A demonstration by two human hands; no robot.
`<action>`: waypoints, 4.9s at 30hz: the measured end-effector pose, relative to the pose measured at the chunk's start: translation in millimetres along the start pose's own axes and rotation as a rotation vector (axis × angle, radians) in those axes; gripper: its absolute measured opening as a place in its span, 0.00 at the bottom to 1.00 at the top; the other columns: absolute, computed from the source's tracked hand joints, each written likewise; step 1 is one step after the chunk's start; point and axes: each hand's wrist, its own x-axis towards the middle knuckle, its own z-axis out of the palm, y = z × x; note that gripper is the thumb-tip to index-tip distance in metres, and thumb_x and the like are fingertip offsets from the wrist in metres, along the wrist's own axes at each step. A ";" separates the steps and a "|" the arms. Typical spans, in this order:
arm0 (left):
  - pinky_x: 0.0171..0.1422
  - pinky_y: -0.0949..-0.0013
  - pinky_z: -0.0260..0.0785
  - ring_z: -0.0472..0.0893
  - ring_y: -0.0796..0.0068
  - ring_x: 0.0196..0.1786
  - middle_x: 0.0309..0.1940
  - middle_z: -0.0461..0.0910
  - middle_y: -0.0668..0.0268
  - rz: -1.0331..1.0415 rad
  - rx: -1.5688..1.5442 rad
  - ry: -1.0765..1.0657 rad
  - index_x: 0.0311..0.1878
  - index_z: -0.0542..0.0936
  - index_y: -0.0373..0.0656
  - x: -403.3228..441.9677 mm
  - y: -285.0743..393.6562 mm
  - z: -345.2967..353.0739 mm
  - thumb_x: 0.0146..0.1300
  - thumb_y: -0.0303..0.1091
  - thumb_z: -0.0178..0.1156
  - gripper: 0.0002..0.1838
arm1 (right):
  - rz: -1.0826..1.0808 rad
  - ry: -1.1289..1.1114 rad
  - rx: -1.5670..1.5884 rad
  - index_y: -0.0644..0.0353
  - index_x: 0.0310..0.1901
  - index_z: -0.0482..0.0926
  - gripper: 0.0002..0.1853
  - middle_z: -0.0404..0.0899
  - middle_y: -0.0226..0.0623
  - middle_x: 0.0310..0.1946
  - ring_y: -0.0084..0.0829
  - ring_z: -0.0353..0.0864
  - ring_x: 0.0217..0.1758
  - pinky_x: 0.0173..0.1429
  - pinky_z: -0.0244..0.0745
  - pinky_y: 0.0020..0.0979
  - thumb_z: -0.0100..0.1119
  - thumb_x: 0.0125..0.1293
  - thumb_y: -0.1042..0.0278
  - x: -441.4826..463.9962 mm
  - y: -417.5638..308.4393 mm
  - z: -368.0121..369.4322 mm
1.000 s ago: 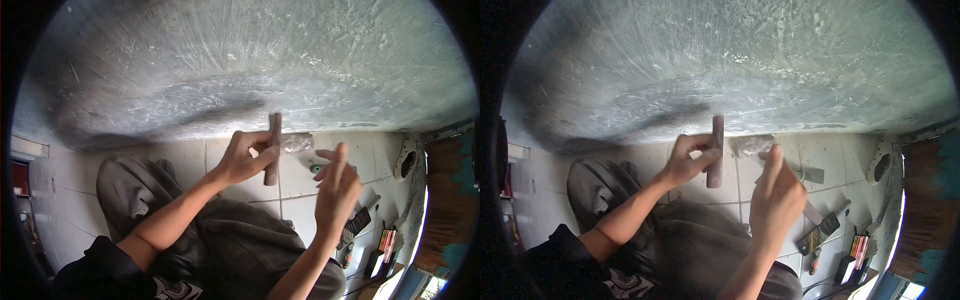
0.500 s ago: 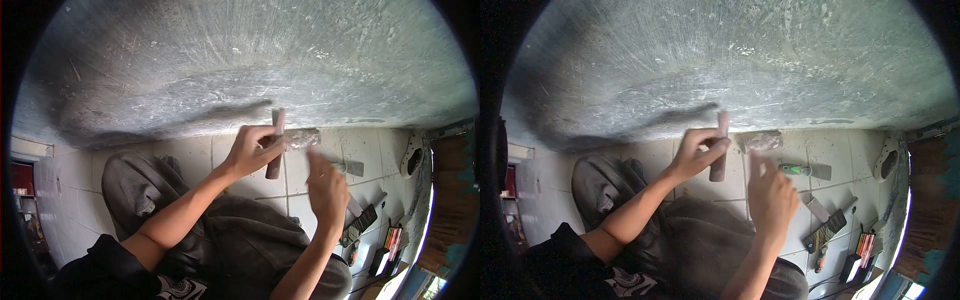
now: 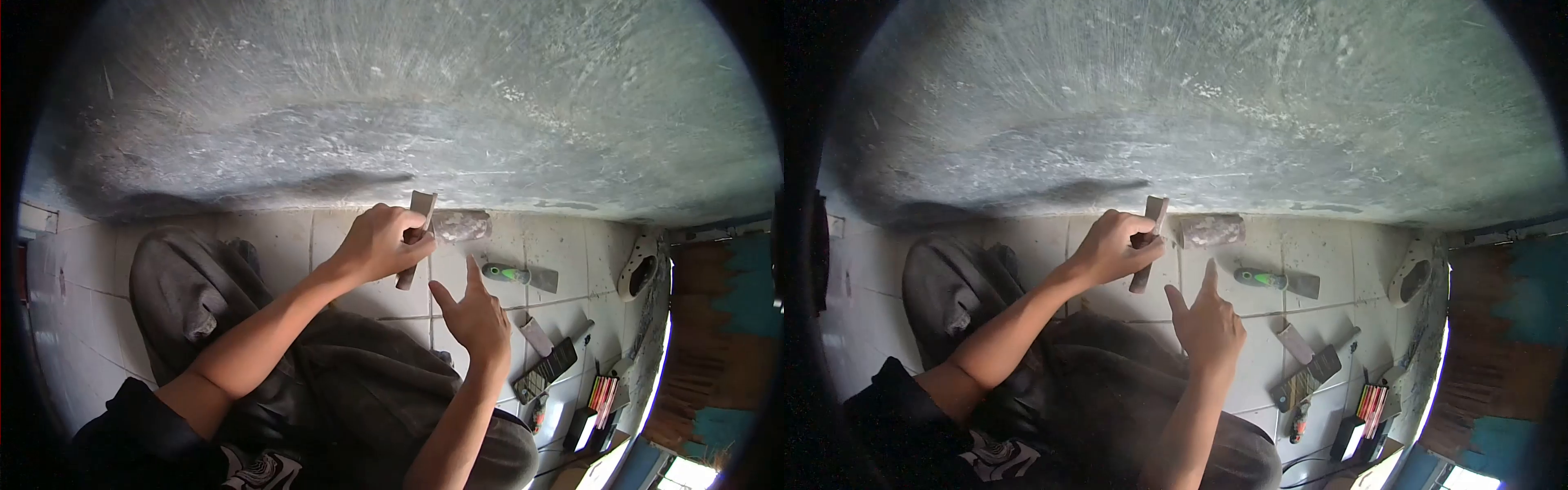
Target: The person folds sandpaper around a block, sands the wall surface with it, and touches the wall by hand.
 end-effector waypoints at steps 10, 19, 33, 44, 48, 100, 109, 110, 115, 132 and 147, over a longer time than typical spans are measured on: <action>0.23 0.71 0.63 0.70 0.76 0.14 0.09 0.74 0.67 -0.079 -0.012 -0.169 0.19 0.75 0.38 -2.1 8.3 -4.2 0.53 0.36 0.54 0.13 | -0.071 0.033 0.135 0.50 0.65 0.58 0.36 0.81 0.45 0.36 0.44 0.79 0.46 0.50 0.71 0.43 0.56 0.57 0.47 3.8 -2.7 -1.9; 0.27 0.72 0.69 0.77 0.77 0.18 0.09 0.75 0.71 -0.120 0.097 -0.354 0.19 0.75 0.42 -5.7 10.0 0.1 0.55 0.41 0.49 0.15 | -0.253 0.160 0.230 0.49 0.67 0.53 0.43 0.79 0.35 0.26 0.40 0.79 0.35 0.39 0.72 0.39 0.65 0.51 0.57 4.1 5.2 0.8; 0.25 0.69 0.64 0.74 0.72 0.15 0.10 0.74 0.65 0.030 -0.114 -0.159 0.16 0.73 0.38 -2.9 9.9 -5.1 0.54 0.36 0.54 0.15 | -0.191 1.456 0.538 0.62 0.63 0.56 0.24 0.68 0.41 0.50 0.22 0.76 0.34 0.38 0.80 0.25 0.44 0.68 0.63 -46.5 36.9 -80.1; 0.28 0.68 0.65 0.75 0.69 0.19 0.15 0.75 0.62 0.018 0.050 -0.290 0.17 0.73 0.37 -8.7 6.4 2.3 0.53 0.31 0.56 0.12 | -0.206 1.480 0.879 0.71 0.66 0.29 0.35 0.71 0.51 0.53 0.44 0.74 0.53 0.50 0.77 0.35 0.35 0.70 0.60 -37.5 19.6 -76.6; 0.29 0.69 0.65 0.74 0.76 0.24 0.23 0.75 0.63 0.146 -0.082 -0.057 0.20 0.74 0.35 -0.3 -16.3 10.2 0.52 0.31 0.56 0.10 | -0.281 1.411 0.982 0.68 0.66 0.30 0.35 0.70 0.52 0.55 0.46 0.74 0.53 0.52 0.74 0.35 0.35 0.68 0.60 -34.4 23.6 -72.7; 0.42 0.69 0.76 0.78 0.72 0.44 0.42 0.76 0.59 -0.285 -0.755 -0.312 0.52 0.69 0.33 2.8 -10.9 26.3 0.54 0.36 0.59 0.24 | -0.324 0.274 0.653 0.67 0.38 0.75 0.11 0.80 0.48 0.29 0.40 0.82 0.31 0.36 0.73 0.35 0.58 0.57 0.69 23.6 0.5 9.1; 0.43 0.69 0.76 0.79 0.71 0.45 0.43 0.76 0.59 -0.280 -0.783 -0.305 0.53 0.69 0.34 4.1 -17.6 31.5 0.54 0.35 0.59 0.24 | -0.307 0.259 0.640 0.66 0.39 0.76 0.12 0.80 0.47 0.29 0.40 0.82 0.32 0.36 0.73 0.35 0.58 0.57 0.68 24.7 0.7 9.2; 0.43 0.69 0.76 0.79 0.71 0.45 0.43 0.76 0.59 -0.280 -0.783 -0.306 0.53 0.69 0.34 3.7 -17.1 31.5 0.54 0.35 0.59 0.24 | -0.306 0.252 0.635 0.66 0.39 0.76 0.12 0.80 0.47 0.29 0.40 0.82 0.33 0.37 0.73 0.35 0.58 0.57 0.68 25.1 0.9 9.4; 0.45 0.67 0.76 0.79 0.72 0.44 0.43 0.77 0.60 -0.277 -0.764 -0.298 0.52 0.70 0.34 3.2 -16.9 30.5 0.55 0.37 0.58 0.23 | -0.292 0.259 0.628 0.65 0.40 0.76 0.12 0.80 0.47 0.29 0.41 0.81 0.32 0.37 0.73 0.35 0.58 0.57 0.68 24.8 -0.5 9.4; 0.57 0.61 0.70 0.80 0.66 0.46 0.44 0.79 0.60 -0.533 -1.249 -0.678 0.59 0.66 0.41 -4.5 -53.3 16.8 0.59 0.37 0.56 0.25 | -0.418 0.533 0.752 0.64 0.38 0.79 0.21 0.77 0.50 0.35 0.48 0.78 0.38 0.43 0.72 0.40 0.63 0.51 0.53 22.0 -2.5 10.6; 0.72 0.61 0.47 0.58 0.60 0.68 0.62 0.61 0.52 -0.691 -1.379 -0.063 0.50 0.69 0.32 20.3 -58.5 -19.5 0.54 0.29 0.47 0.19 | -0.395 0.517 0.741 0.61 0.41 0.76 0.14 0.73 0.48 0.37 0.48 0.77 0.39 0.43 0.72 0.41 0.61 0.52 0.67 18.5 -8.5 11.7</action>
